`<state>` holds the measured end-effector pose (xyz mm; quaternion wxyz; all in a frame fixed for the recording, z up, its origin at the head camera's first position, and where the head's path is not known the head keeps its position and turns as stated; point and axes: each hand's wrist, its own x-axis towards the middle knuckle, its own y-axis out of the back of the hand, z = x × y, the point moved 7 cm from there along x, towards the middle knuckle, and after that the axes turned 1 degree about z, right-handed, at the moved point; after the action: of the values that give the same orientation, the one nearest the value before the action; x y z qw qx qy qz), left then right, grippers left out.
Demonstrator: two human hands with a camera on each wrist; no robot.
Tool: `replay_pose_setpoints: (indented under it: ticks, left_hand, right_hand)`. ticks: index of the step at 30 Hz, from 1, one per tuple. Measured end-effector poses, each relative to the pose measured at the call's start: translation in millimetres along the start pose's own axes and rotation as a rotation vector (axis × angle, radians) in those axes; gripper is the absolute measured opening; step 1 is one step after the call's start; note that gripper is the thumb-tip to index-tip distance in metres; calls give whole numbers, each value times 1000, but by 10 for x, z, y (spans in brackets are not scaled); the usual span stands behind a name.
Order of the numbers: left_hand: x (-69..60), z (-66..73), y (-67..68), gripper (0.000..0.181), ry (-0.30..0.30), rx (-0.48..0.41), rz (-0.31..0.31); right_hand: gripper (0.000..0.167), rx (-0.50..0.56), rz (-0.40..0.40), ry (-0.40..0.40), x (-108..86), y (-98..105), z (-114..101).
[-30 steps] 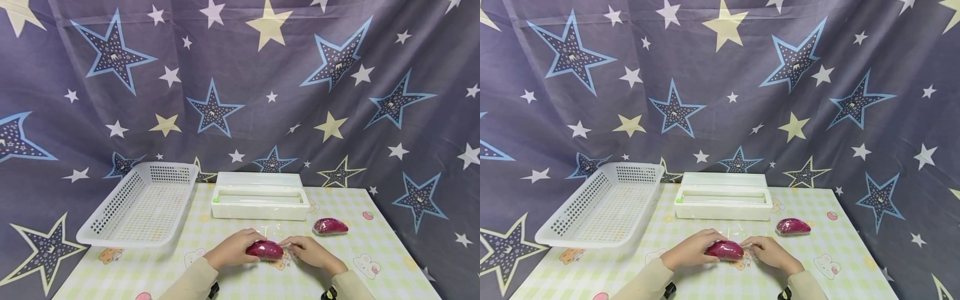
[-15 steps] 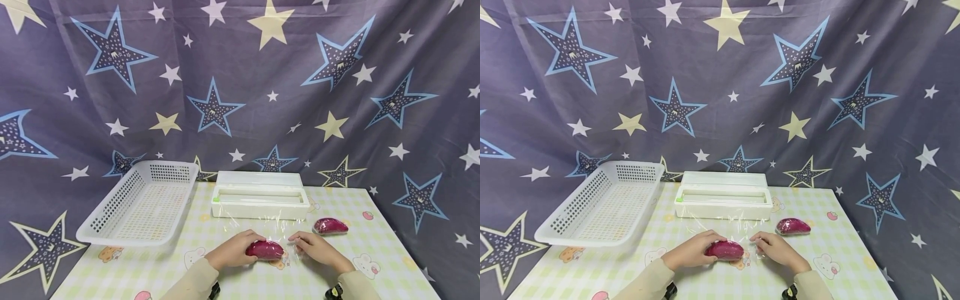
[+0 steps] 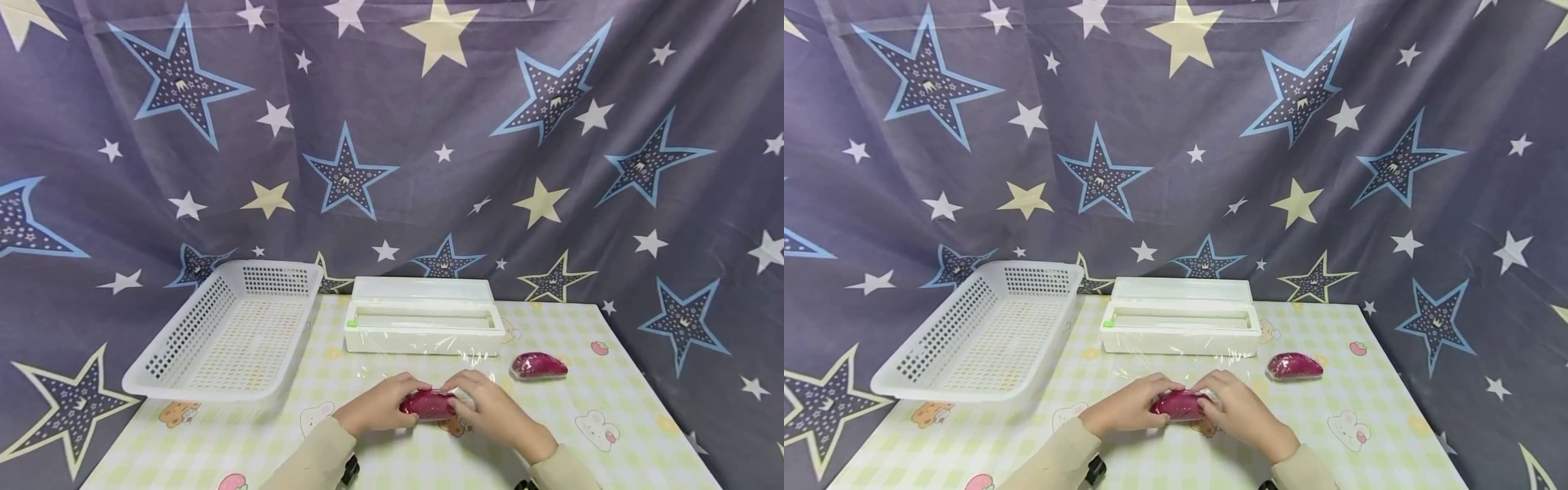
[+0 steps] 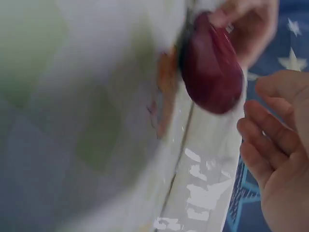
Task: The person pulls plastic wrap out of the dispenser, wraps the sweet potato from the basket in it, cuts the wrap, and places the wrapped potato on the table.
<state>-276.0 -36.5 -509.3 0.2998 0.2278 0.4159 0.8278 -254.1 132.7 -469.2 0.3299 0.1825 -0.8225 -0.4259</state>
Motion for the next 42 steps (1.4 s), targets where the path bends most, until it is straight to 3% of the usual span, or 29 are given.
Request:
replay_pose_setpoints:
  ticks: [4, 11, 18, 26, 34, 42]
  left_hand:
    - [17, -1, -2, 60, -5, -5, -1]
    - [18, 4, 0, 57, -6, -32, -6]
    - [-5, -8, 16, 55, 15, -60, -11]
    - [-15, -47, 42, 51, 35, -106, -20]
    - [-38, -163, 57, 38, 129, -187, 8]
    - [-39, -315, 107, 32, 237, -131, 65]
  right_hand:
    - [26, -24, -69, 6, -7, -141, -69]
    - [35, 195, -129, -118, -36, -240, 54]
    - [39, 227, -143, -143, -35, -271, 126]
    - [40, 353, -216, -234, -14, -315, 214]
    - [41, 373, -266, -241, 38, -335, 276]
    - [36, 336, -283, -242, 145, -335, 319]
